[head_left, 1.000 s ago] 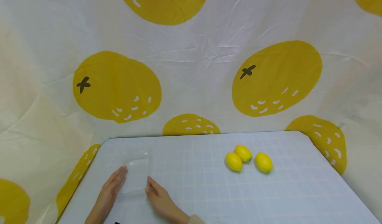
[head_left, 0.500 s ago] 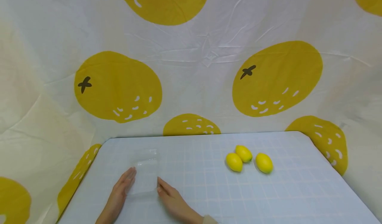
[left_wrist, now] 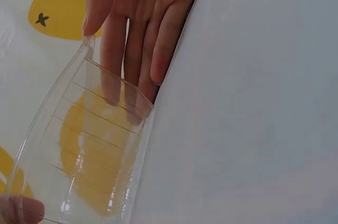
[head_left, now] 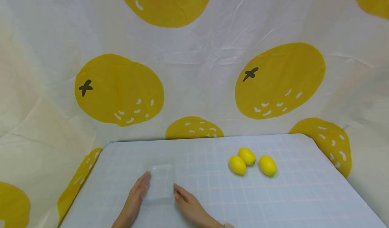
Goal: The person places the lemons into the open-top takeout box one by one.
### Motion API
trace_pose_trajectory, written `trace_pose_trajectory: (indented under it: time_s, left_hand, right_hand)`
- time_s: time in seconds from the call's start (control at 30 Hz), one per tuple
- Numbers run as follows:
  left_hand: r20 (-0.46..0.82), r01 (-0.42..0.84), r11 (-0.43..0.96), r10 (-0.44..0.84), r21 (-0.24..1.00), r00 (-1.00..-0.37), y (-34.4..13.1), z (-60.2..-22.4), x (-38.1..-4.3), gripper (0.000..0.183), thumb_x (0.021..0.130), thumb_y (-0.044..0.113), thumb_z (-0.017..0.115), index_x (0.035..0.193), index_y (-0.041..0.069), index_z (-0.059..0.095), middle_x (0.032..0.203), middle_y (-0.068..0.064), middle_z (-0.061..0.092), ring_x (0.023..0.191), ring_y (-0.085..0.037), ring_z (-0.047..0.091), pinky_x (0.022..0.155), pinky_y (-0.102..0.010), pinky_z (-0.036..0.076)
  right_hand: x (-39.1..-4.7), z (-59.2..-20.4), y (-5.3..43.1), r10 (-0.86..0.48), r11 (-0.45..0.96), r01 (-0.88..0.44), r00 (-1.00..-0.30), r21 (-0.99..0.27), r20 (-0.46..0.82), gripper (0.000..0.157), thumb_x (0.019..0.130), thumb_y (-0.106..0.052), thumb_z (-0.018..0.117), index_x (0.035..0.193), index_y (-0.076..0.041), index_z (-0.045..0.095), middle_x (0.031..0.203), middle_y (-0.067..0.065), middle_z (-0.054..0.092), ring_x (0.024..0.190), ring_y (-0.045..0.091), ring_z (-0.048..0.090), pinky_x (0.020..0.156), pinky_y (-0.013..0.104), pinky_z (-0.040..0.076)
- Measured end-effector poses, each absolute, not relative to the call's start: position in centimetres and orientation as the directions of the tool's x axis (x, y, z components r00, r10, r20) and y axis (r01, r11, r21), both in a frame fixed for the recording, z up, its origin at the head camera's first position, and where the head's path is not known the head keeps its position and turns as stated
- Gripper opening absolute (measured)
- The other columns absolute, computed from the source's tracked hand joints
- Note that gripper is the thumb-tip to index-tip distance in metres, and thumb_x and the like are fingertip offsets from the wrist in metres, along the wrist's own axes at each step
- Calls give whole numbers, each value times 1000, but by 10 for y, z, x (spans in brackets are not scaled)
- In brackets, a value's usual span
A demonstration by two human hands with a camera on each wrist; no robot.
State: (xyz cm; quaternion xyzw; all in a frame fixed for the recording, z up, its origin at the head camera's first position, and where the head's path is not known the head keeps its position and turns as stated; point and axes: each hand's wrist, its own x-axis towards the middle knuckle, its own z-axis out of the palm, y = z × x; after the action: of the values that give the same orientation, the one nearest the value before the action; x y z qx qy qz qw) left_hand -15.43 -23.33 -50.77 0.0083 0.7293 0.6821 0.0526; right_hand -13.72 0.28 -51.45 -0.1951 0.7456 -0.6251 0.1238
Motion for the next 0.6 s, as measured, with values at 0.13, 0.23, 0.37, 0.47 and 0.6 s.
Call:
trace_pose_trajectory:
  time_s: [0.13, 0.23, 0.37, 0.47, 0.6]
  left_hand:
    - [-59, -54, 44, 107, 998, -993, -219, -509, -153, 55, 100, 18, 35, 148, -1, 15, 154, -20, 14, 141, -32, 10, 93, -2, 26]
    - [-34, -30, 31, 127, 999, -991, -208, -510, -152, 54, 100, 17, 35, 147, -2, 15, 154, -22, 14, 141, -34, 9, 94, -2, 25]
    - [8, 11, 20, 149, 1000, -989, -195, -510, -149, 53, 100, 14, 34, 147, -4, 16, 153, -24, 14, 140, -37, 9, 95, -3, 25]
    - [30, 34, 16, 172, 999, -985, -186, -512, -148, 53, 100, 13, 33, 146, -5, 14, 152, -26, 14, 140, -38, 9, 96, -3, 24]
    - [40, 44, 14, 199, 999, -979, -174, -514, -147, 53, 100, 12, 31, 147, -4, 13, 153, -26, 12, 141, -39, 7, 98, -3, 23]
  right_hand:
    - [-134, -514, 16, -422, 158, -132, -905, -979, 54, 47, 100, -31, 42, 140, -5, 43, 138, 12, 49, 128, 26, 42, 104, 26, 36]
    - [-132, -514, 25, -416, 155, -118, -908, -981, 44, 47, 100, -29, 42, 139, -3, 43, 136, 13, 51, 127, 27, 44, 102, 23, 37]
    - [-130, -514, 40, -431, 152, -115, -901, -982, 39, 48, 100, -28, 42, 139, 0, 41, 135, 18, 51, 123, 25, 47, 97, 18, 38]
    - [-129, -514, 50, -435, 157, -113, -900, -981, 35, 49, 100, -29, 43, 139, 1, 41, 135, 20, 49, 123, 25, 46, 95, 15, 38]
    - [-127, -513, 63, -440, 154, -86, -898, -984, 10, 51, 100, -30, 42, 139, 3, 40, 138, 23, 46, 126, 30, 43, 100, 23, 40]
